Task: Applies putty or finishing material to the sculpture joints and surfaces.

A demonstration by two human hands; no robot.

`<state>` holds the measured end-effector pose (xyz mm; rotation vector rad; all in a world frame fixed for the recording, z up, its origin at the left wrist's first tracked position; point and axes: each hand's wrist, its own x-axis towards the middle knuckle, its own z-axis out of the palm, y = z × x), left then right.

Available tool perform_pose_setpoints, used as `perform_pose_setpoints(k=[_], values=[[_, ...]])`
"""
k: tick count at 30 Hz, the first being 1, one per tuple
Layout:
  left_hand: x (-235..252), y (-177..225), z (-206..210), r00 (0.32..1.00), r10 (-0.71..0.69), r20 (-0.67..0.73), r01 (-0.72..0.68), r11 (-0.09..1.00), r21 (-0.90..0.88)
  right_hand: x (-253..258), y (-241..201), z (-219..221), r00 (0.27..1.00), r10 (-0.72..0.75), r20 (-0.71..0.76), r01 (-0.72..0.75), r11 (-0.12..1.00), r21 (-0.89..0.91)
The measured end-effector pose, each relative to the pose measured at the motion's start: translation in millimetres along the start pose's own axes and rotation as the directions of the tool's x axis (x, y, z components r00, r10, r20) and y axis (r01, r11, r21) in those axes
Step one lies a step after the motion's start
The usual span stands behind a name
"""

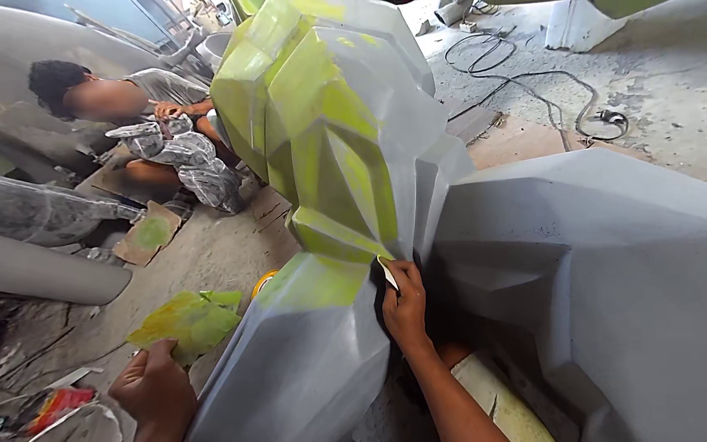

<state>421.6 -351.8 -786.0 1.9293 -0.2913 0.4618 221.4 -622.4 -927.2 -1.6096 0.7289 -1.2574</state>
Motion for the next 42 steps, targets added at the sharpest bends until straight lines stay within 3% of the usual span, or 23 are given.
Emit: perform_pose_setpoints(k=[3,5,7,11,17,26,33,42], values=[[0.8,-1.8,-1.4,1.0,0.013,-0.001,-0.013,1.0,-0.006,-8.3,0.8,-8.3,1.0,-0.019,0.02,0.017,0.997,0.08],[1.0,-3.6,-2.3,1.0,0.017,-0.005,-0.018,1.0,-0.018,-15.7,3.1,-17.4,0.995,0.036,-0.093,-0.025,0.993,0.117],[1.3,-4.2,-2.4,1.0,0.011,-0.011,-0.012,1.0,-0.017,-20.3,8.0,-24.6,0.968,0.123,-0.22,-0.106,0.99,0.09],[-0.9,-1.1,-1.6,1.0,-0.014,-0.012,0.014,1.0,0.003,-28.6,16.8,-23.4,0.95,0.15,-0.274,-0.159,0.987,-0.011],[-2.6,2.4,-0.7,0.999,-0.042,-0.019,0.041,0.999,-0.02,-36.1,28.3,-10.2,0.959,0.159,-0.233,-0.166,0.986,-0.009],[-3.0,4.1,-1.6,0.998,-0.045,-0.042,0.044,0.999,-0.007,-39.4,31.2,-24.1,0.993,0.112,-0.032,-0.115,0.981,-0.155],[1.6,-3.1,-1.9,0.996,0.009,-0.083,-0.01,1.0,-0.019,-32.5,28.5,-21.5,0.968,0.154,-0.2,-0.17,0.984,-0.061],[-0.2,0.7,-0.1,0.997,-0.02,-0.071,0.02,1.0,-0.001,-31.9,26.3,-19.2,0.991,0.126,-0.05,-0.128,0.99,-0.055]])
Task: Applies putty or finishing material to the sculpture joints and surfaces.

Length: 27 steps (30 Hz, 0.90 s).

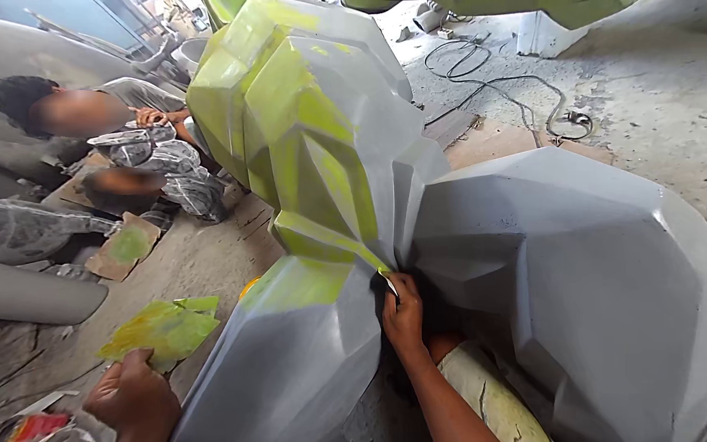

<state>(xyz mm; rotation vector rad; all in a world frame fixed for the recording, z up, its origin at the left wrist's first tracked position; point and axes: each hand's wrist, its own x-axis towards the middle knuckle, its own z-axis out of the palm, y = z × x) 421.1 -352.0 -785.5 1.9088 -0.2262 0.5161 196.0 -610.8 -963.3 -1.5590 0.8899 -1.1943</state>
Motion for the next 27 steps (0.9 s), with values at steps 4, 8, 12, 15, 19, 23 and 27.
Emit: perform_pose_setpoints(k=[4,8,12,15,19,23,27], values=[[0.7,-2.2,-0.8,0.999,0.03,-0.015,-0.03,1.0,0.006,-8.9,1.9,2.3,0.998,-0.039,-0.047,0.04,0.999,0.006],[3.2,-5.7,-2.0,0.999,0.028,-0.02,-0.028,1.0,0.003,-5.1,-4.6,-5.6,0.965,0.147,-0.219,-0.139,0.989,0.052],[0.0,-1.5,-2.5,1.0,-0.011,-0.006,0.011,1.0,0.026,-8.9,2.9,-8.2,0.946,0.226,-0.233,-0.216,0.974,0.066],[-1.4,0.8,-2.4,1.0,-0.006,0.002,0.006,1.0,0.028,-9.0,3.6,-8.0,0.95,0.205,-0.236,-0.199,0.979,0.05],[-0.8,0.1,-2.0,1.0,-0.01,0.009,0.01,1.0,0.013,-10.5,5.3,-5.2,0.971,0.13,-0.201,-0.128,0.992,0.02],[-0.1,-0.3,-1.7,1.0,-0.016,0.008,0.016,1.0,-0.002,-9.7,8.0,-0.9,0.991,0.049,-0.127,-0.059,0.995,-0.078],[-0.7,0.6,-1.1,1.0,-0.025,0.017,0.025,1.0,-0.011,-6.1,5.6,-3.2,0.998,0.037,-0.057,-0.044,0.992,-0.115]])
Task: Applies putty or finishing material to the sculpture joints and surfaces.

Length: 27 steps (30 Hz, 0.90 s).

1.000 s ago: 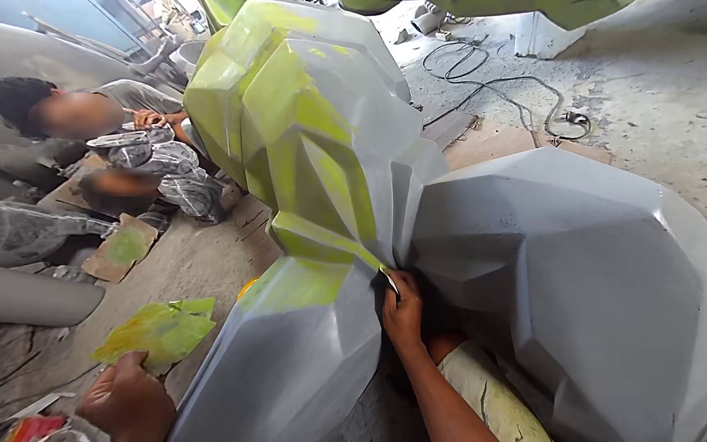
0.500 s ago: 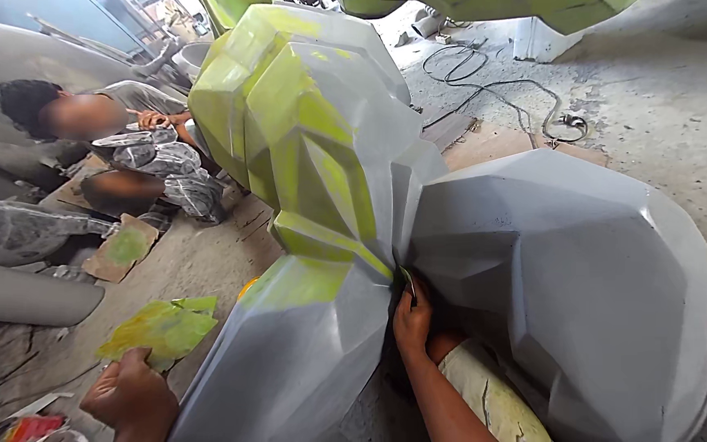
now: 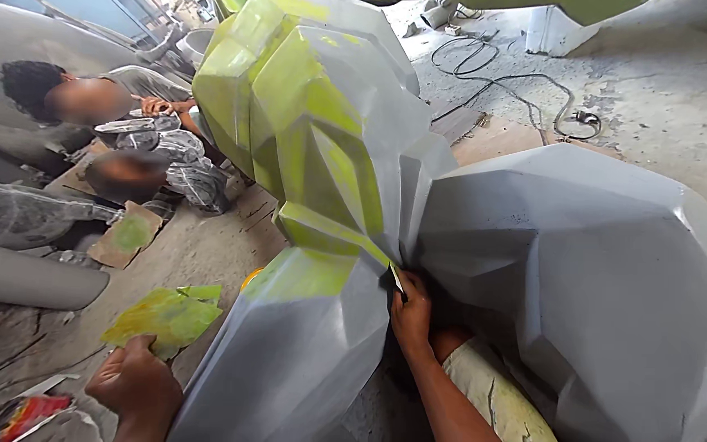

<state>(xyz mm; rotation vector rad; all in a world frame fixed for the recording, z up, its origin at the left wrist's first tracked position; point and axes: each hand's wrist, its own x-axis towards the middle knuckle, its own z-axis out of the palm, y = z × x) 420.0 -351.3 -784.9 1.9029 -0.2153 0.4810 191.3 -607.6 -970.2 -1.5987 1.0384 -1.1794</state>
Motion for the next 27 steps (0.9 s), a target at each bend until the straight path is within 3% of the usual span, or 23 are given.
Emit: perform_pose_setpoints(k=[4,12,22,27], values=[[-7.5,7.7,1.3,1.0,-0.003,0.01,0.003,1.0,0.015,-1.2,1.6,-4.8,0.998,-0.024,0.06,0.024,1.0,0.003],[-2.3,2.5,0.6,1.0,0.018,0.006,-0.018,1.0,-0.006,1.9,2.8,2.8,0.996,-0.049,-0.08,0.052,0.998,0.036],[-10.3,12.8,3.1,1.0,0.021,0.022,-0.022,0.999,0.038,3.3,1.8,-3.5,0.994,-0.109,0.023,0.108,0.994,0.017],[-7.3,6.5,0.5,1.0,0.021,0.013,-0.021,1.0,0.018,3.7,-3.4,-4.5,0.99,-0.064,-0.124,0.068,0.997,0.028]])
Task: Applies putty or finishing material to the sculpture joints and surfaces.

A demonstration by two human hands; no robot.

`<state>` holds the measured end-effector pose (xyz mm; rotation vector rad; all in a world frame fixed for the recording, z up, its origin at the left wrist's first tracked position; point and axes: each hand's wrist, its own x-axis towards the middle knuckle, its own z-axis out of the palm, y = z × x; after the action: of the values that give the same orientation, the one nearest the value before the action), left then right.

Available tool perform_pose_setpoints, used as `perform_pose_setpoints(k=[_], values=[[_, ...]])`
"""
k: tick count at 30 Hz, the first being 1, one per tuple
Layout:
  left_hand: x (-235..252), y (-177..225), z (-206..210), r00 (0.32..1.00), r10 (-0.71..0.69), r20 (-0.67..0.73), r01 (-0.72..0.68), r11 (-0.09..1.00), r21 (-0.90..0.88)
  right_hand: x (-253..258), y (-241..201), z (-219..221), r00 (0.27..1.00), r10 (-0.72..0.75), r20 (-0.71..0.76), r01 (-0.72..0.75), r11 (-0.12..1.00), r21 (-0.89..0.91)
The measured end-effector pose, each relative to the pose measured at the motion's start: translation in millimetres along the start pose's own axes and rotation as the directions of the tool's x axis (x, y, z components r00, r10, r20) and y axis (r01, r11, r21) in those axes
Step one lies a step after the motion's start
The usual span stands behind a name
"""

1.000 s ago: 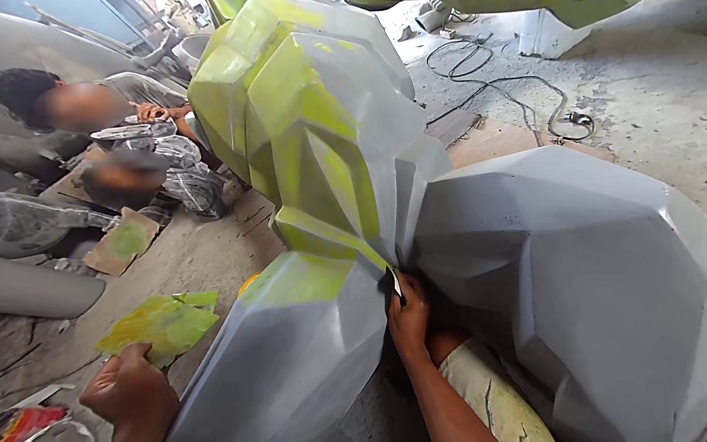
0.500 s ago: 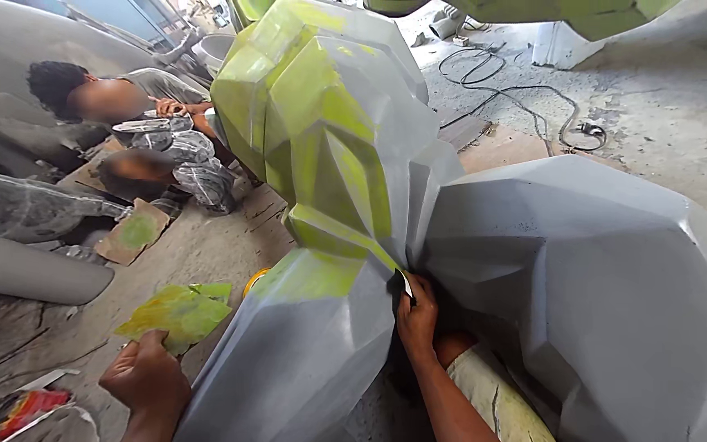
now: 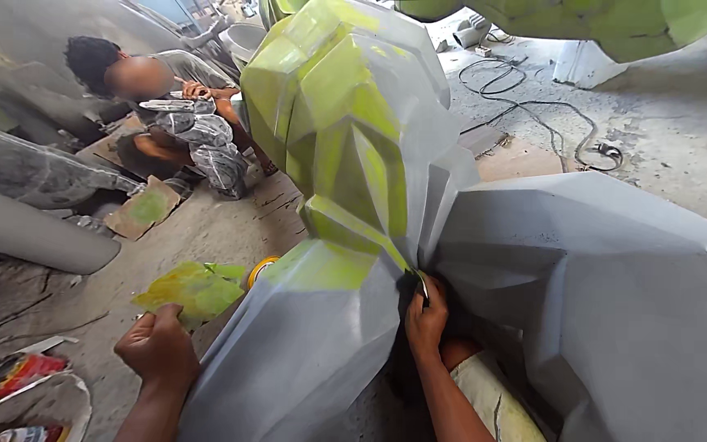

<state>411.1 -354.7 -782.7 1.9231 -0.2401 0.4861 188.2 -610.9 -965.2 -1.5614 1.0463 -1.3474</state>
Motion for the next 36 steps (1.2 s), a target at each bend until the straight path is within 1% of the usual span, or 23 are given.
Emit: perform_pose_setpoints(k=[4,8,12,15,17,21,24,26,28,36], values=[[-1.2,-1.4,-0.2,1.0,0.001,-0.006,-0.001,1.0,-0.012,-0.7,3.8,6.0,1.0,0.002,0.002,-0.002,1.0,-0.004],[-2.4,1.7,1.1,1.0,-0.004,-0.001,0.004,1.0,-0.015,5.9,1.6,13.1,0.999,0.035,0.02,-0.035,0.999,-0.011],[-6.3,7.1,3.0,1.0,-0.002,0.004,0.001,1.0,0.009,8.8,-1.8,11.0,0.999,0.022,0.045,-0.02,0.999,-0.044],[-6.4,9.3,3.7,1.0,-0.005,0.01,0.005,1.0,0.009,7.5,-3.0,12.8,0.998,-0.024,0.062,0.028,0.998,-0.059],[-6.6,11.2,4.3,1.0,-0.011,0.016,0.01,1.0,0.006,7.4,-3.0,13.0,0.996,-0.032,0.083,0.037,0.998,-0.05],[-7.7,11.8,4.5,0.999,0.028,0.028,-0.028,0.999,0.023,1.3,-4.0,7.4,0.989,-0.035,0.143,0.039,0.999,-0.023],[-6.5,8.4,1.8,0.999,0.024,0.027,-0.025,1.0,0.018,-7.1,-5.0,6.8,0.994,-0.062,0.092,0.065,0.997,-0.033],[-6.7,8.0,0.7,1.0,0.022,0.019,-0.023,1.0,0.016,-3.2,-5.8,7.9,0.998,-0.055,0.018,0.056,0.998,-0.017],[-7.0,9.5,1.3,1.0,0.014,0.01,-0.014,1.0,0.012,4.3,-5.2,11.9,0.999,-0.051,-0.014,0.051,0.999,-0.006],[-6.8,8.3,2.4,1.0,0.018,0.02,-0.018,1.0,0.004,13.9,-6.6,16.6,0.994,-0.043,0.103,0.046,0.999,-0.024]])
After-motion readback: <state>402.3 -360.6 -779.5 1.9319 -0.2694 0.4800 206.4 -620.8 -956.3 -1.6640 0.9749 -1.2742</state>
